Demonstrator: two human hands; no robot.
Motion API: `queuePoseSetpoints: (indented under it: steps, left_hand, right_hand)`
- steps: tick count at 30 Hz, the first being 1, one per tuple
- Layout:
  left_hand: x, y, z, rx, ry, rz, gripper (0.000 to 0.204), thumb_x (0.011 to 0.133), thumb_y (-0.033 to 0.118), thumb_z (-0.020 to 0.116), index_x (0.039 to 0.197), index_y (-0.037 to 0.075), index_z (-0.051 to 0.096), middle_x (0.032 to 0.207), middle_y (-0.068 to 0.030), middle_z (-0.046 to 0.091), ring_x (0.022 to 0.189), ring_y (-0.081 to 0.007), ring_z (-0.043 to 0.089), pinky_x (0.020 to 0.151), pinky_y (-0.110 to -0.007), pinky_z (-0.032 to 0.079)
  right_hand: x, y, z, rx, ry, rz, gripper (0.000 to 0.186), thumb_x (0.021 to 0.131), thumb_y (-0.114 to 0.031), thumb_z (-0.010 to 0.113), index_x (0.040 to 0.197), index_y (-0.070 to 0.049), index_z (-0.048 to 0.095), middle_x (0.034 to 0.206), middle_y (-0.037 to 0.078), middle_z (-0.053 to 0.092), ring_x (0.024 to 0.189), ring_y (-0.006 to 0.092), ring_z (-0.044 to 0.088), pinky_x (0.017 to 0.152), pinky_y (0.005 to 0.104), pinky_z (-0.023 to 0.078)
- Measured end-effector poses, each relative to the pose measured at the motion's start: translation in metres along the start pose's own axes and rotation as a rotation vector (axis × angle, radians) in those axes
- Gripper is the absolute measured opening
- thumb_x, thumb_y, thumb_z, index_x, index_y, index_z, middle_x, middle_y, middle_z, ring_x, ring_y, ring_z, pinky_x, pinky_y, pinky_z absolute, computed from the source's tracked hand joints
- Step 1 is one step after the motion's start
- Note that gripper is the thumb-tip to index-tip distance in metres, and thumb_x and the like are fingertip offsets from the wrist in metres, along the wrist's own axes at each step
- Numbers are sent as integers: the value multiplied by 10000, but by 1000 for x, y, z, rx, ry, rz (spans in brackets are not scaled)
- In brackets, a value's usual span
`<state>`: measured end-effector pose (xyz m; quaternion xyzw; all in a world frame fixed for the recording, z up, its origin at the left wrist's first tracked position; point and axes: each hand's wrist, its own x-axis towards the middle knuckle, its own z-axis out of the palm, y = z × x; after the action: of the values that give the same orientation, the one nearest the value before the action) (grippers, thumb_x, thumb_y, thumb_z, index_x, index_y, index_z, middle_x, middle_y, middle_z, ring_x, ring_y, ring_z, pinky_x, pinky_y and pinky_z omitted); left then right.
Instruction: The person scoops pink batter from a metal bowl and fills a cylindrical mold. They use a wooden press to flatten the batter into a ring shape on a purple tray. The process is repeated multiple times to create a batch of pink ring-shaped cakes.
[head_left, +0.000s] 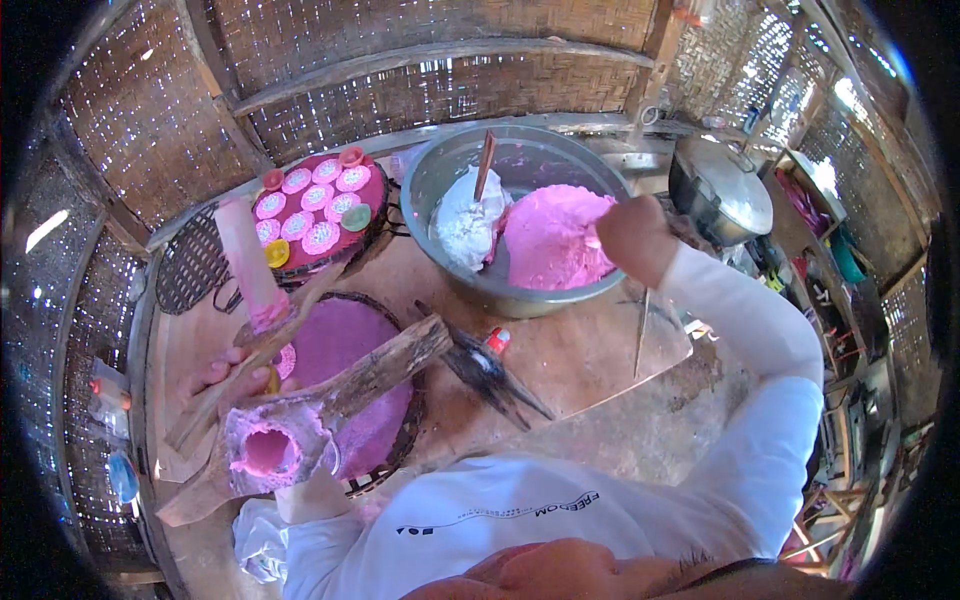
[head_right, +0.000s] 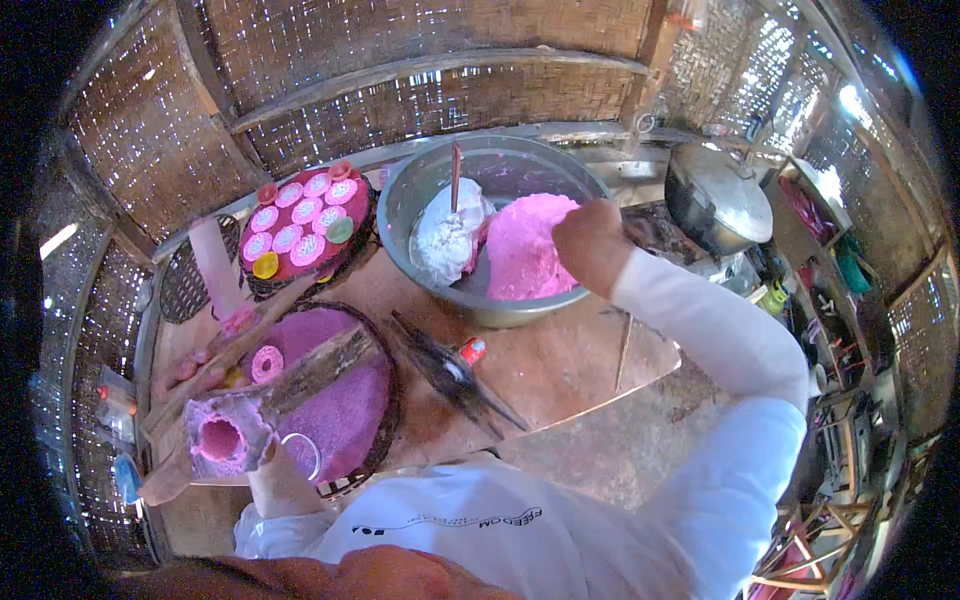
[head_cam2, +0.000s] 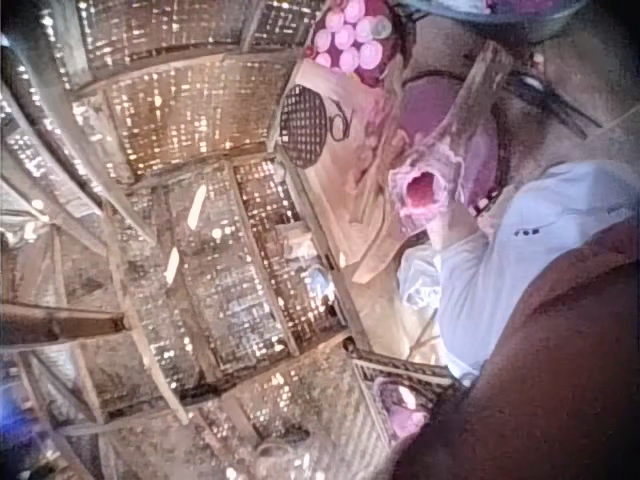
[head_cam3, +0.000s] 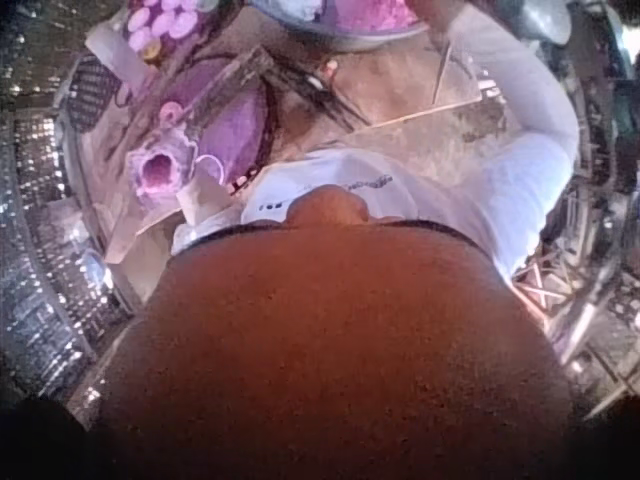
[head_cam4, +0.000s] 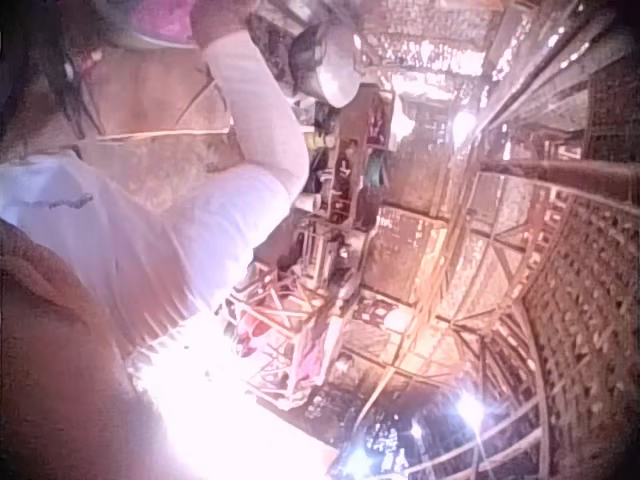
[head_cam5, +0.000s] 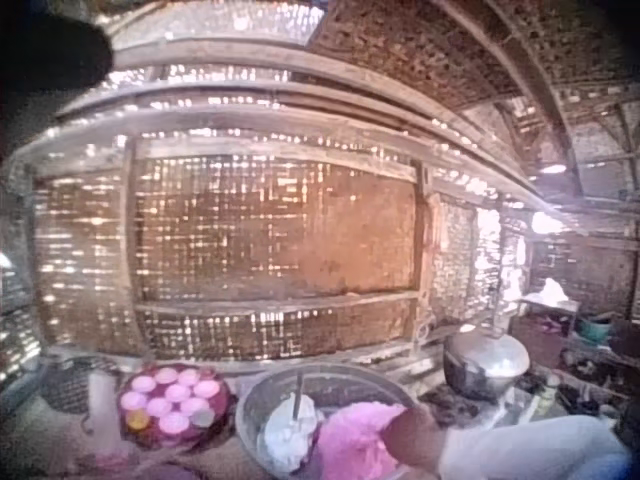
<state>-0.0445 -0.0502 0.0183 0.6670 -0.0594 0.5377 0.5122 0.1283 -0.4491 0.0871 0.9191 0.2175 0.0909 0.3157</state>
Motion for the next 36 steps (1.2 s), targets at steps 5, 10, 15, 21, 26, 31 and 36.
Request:
queuePoseSetpoints:
  steps: [5,10,15,21,26,31,36]
  left_hand:
    - [-7,0,-1,119,35,-92,402,715,101,700,1033,52,459,1044,-127,476,966,-237,540,862,-366,479]
    - [-4,-11,14,120,14,-121,424,713,100,701,1047,38,449,1034,-133,487,932,-237,558,846,-354,490]
    - [-5,-11,21,129,13,-136,445,711,100,702,1061,24,438,1023,-139,499,898,-236,576,829,-342,501]
    - [-2,-8,17,105,-29,-182,472,709,100,704,1078,7,425,1010,-146,512,857,-236,598,810,-328,515]
    - [20,-4,-16,-205,-173,-686,484,750,218,681,1101,12,420,1134,-164,500,912,-257,587,842,-326,493]
    - [-34,-91,-42,-282,-324,-487,430,831,315,593,1096,24,420,1068,-151,527,900,-242,585,827,-317,500]
    - [-18,-46,27,-448,-235,-626,369,828,255,625,1040,20,435,960,-128,544,837,-205,584,745,-286,500]
  right_hand:
    - [-18,46,-59,-5,30,-44,164,741,-134,561,857,-143,677,659,49,646,639,214,651,492,351,464]
    - [23,71,55,184,135,-225,294,777,-165,547,1062,-216,596,699,51,621,624,236,635,508,371,481]
    - [55,56,92,274,108,-312,285,771,-184,558,1050,-220,600,740,68,627,667,250,636,541,387,487]
    - [44,33,83,294,59,-409,271,762,-181,554,1022,-224,617,712,76,630,678,260,636,549,402,479]
    - [5,20,65,368,30,-362,244,784,-212,545,1013,-231,626,655,74,622,627,258,628,538,410,472]
    - [-22,12,44,447,-68,-263,260,811,-264,527,1054,-254,615,678,76,631,617,274,619,538,432,471]
    - [-52,15,19,482,44,-127,232,822,-266,524,1027,-242,632,687,94,626,622,286,616,541,423,476]
